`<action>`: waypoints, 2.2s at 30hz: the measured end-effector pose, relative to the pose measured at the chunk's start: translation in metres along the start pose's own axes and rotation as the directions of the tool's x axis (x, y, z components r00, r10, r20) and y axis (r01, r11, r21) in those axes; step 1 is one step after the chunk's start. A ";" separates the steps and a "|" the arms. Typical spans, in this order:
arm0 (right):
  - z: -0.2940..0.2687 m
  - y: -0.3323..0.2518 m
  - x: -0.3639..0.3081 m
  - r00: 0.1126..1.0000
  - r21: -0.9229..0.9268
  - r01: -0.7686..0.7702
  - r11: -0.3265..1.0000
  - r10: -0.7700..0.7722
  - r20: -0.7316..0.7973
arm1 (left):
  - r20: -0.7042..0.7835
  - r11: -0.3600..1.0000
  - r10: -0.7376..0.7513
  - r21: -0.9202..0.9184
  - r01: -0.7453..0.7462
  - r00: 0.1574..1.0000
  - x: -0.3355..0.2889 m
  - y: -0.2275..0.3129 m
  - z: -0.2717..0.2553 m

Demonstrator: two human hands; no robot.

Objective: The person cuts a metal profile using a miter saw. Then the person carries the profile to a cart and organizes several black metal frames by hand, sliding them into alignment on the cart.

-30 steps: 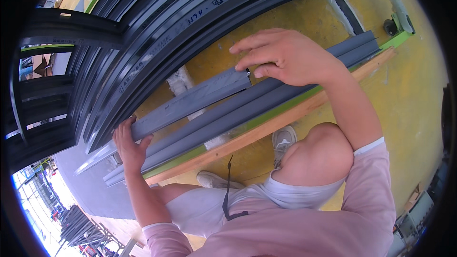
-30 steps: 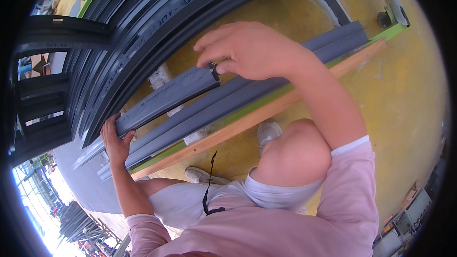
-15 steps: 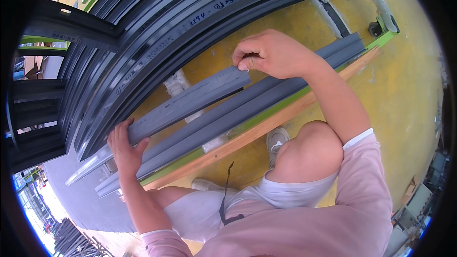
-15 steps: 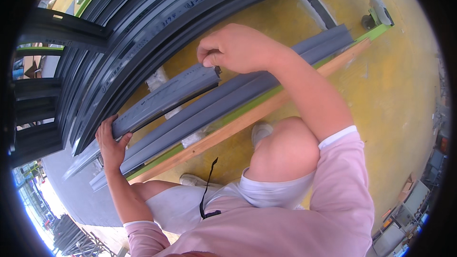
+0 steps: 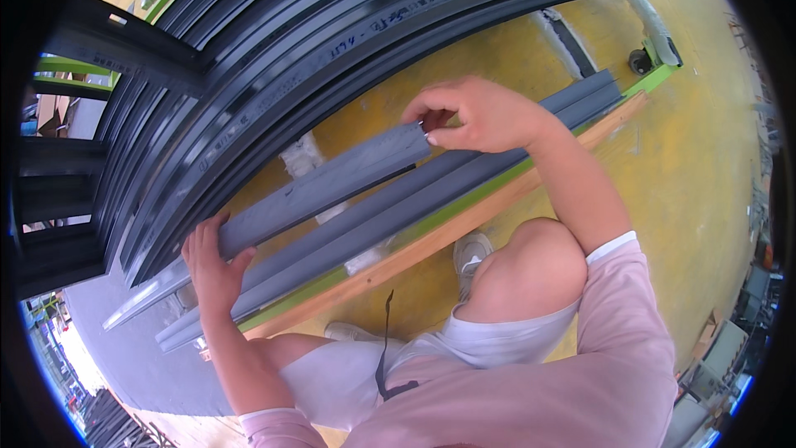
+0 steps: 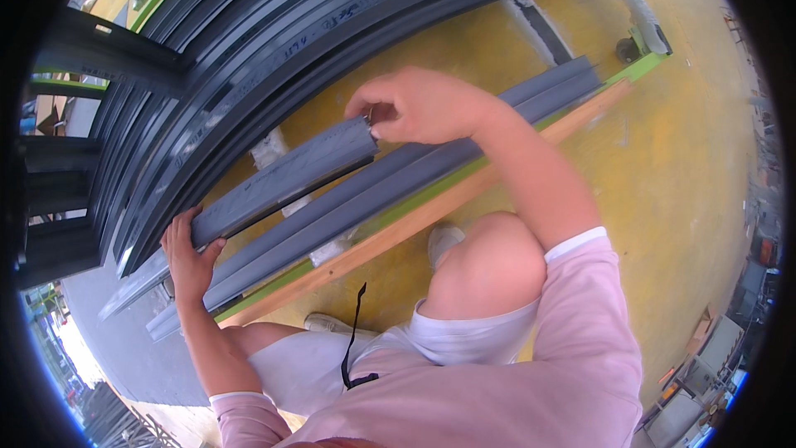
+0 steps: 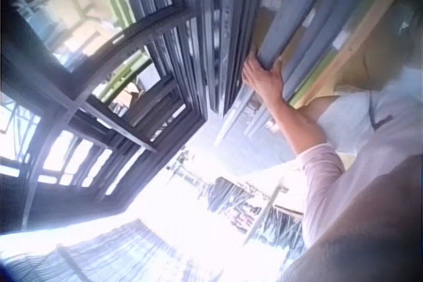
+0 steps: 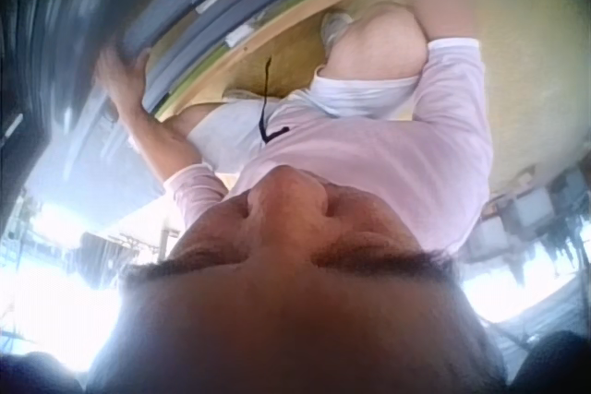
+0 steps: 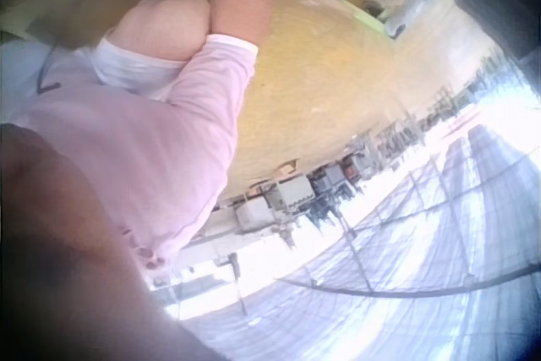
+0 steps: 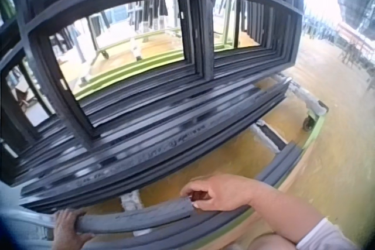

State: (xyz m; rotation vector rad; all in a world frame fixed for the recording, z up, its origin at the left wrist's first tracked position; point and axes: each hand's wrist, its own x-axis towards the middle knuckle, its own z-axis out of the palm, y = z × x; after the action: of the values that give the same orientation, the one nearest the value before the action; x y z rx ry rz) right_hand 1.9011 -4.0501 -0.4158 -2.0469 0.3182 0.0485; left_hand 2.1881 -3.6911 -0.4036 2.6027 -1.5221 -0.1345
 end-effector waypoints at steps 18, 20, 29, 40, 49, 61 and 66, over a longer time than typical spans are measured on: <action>0.004 0.005 0.002 0.999 -0.102 0.020 0.995 -0.023 -0.025 | 0.004 1.000 -0.008 -0.021 0.008 1.000 -0.001 -0.004 -0.001; 0.002 0.003 0.002 1.000 -0.122 -0.002 0.993 -0.001 -0.020 | 0.010 1.000 -0.013 -0.016 0.013 1.000 -0.001 -0.002 -0.002; -0.004 0.014 -0.001 0.996 -0.180 -0.093 0.979 0.094 -0.004 | 0.015 1.000 0.002 0.024 -0.002 1.000 0.001 -0.002 0.001; -0.002 0.030 -0.003 0.973 -0.251 -0.212 0.944 0.227 0.031 | -0.011 1.000 -0.022 0.009 0.022 1.000 0.006 -0.005 0.005; 0.005 0.039 0.002 0.971 -0.270 -0.203 0.941 0.228 0.067 | -0.014 1.000 -0.017 0.023 0.017 1.000 0.004 -0.010 0.007; 0.029 0.050 0.023 0.902 -0.047 -0.413 0.909 0.416 0.116 | -0.009 0.999 -0.031 0.009 0.031 0.999 0.006 -0.007 0.006; 0.047 0.080 0.029 0.889 0.261 -0.456 0.851 0.423 0.176 | 0.007 0.998 -0.067 -0.011 0.067 0.998 0.006 -0.005 0.005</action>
State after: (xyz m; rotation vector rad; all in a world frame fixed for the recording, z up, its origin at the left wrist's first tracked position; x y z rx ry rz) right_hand 1.9142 -4.0503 -0.5118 -1.6303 0.6805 0.3774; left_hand 2.1943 -3.6945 -0.4092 2.6482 -1.4330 -0.1579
